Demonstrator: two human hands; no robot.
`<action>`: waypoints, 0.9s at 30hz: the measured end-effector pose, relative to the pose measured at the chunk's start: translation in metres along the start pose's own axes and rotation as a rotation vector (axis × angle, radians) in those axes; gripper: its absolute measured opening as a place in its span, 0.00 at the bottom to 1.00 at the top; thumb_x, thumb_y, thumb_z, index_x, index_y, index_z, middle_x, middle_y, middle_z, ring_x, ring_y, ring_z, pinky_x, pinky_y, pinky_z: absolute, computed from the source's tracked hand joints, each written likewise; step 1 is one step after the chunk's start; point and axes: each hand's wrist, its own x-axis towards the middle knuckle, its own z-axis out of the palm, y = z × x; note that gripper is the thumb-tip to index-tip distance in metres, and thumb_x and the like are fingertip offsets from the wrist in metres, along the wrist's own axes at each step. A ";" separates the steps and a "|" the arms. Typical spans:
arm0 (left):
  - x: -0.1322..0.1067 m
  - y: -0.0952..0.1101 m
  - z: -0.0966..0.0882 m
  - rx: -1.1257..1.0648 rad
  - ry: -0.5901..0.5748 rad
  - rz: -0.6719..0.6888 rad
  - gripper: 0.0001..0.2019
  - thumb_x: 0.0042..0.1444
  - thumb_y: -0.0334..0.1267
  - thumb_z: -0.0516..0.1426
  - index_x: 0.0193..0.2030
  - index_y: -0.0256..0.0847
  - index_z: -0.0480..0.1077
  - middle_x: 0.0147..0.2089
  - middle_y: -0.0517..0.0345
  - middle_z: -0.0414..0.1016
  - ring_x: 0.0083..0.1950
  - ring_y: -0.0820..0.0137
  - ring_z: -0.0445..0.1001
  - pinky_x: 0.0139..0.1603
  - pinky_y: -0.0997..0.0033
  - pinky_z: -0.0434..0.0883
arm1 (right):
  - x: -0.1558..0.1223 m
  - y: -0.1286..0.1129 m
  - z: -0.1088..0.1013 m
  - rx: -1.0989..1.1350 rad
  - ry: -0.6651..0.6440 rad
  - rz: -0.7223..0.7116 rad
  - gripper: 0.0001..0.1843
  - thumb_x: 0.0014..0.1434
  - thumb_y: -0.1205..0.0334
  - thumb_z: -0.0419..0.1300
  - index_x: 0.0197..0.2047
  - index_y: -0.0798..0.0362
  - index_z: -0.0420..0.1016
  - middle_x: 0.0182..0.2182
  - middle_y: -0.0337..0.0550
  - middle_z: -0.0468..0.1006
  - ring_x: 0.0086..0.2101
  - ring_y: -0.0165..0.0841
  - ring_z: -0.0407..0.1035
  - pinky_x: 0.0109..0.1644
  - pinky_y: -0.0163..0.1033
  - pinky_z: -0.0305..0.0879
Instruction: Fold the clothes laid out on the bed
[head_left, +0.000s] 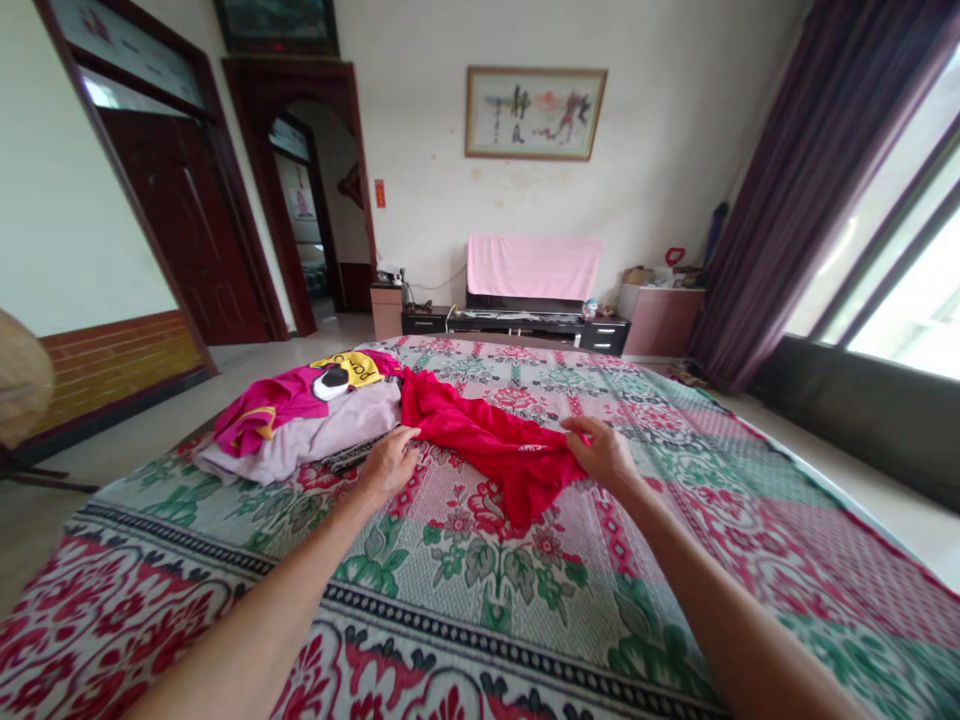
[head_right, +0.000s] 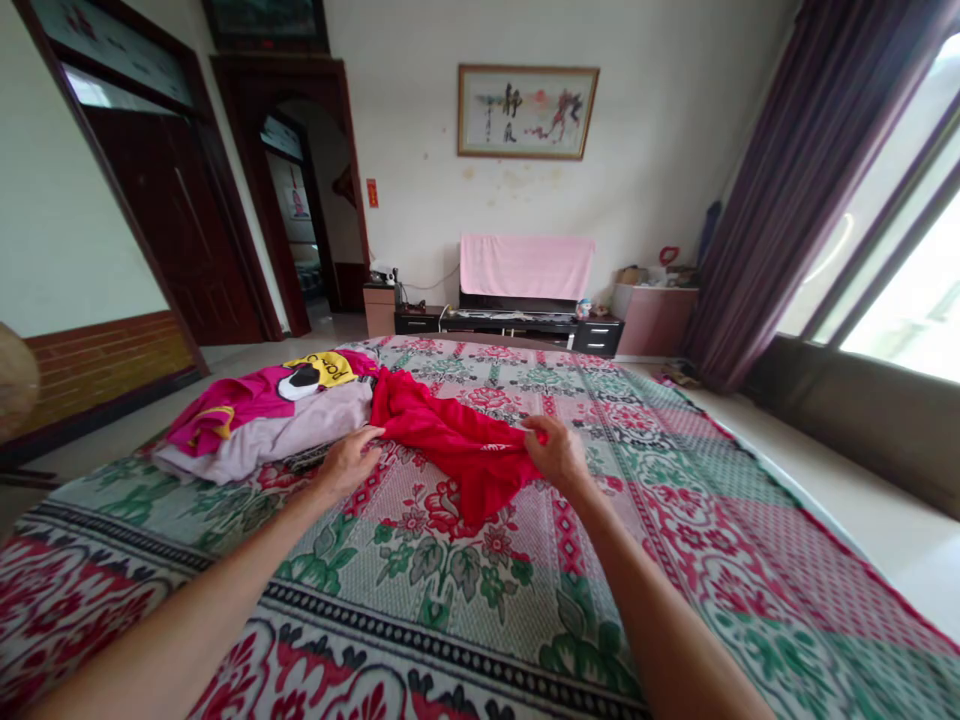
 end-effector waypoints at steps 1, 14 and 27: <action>-0.001 -0.002 0.002 0.032 0.002 0.049 0.18 0.51 0.33 0.51 0.49 0.38 0.74 0.54 0.48 0.74 0.58 0.61 0.70 0.64 0.60 0.63 | -0.001 -0.007 0.004 -0.005 -0.018 -0.066 0.14 0.52 0.63 0.53 0.38 0.52 0.78 0.39 0.46 0.80 0.39 0.37 0.74 0.48 0.42 0.68; 0.004 -0.021 0.007 0.264 -0.083 0.169 0.22 0.54 0.29 0.49 0.55 0.35 0.70 0.64 0.45 0.63 0.65 0.59 0.63 0.66 0.57 0.62 | -0.006 0.014 0.033 -0.153 -0.119 0.014 0.13 0.54 0.64 0.54 0.36 0.49 0.81 0.36 0.43 0.81 0.38 0.36 0.74 0.46 0.38 0.66; 0.016 0.014 -0.032 -0.465 0.028 -0.141 0.16 0.51 0.35 0.55 0.45 0.37 0.77 0.54 0.48 0.75 0.56 0.60 0.71 0.60 0.57 0.67 | 0.005 -0.008 -0.010 0.413 0.101 0.206 0.19 0.51 0.52 0.58 0.40 0.55 0.82 0.30 0.43 0.81 0.31 0.34 0.71 0.33 0.36 0.65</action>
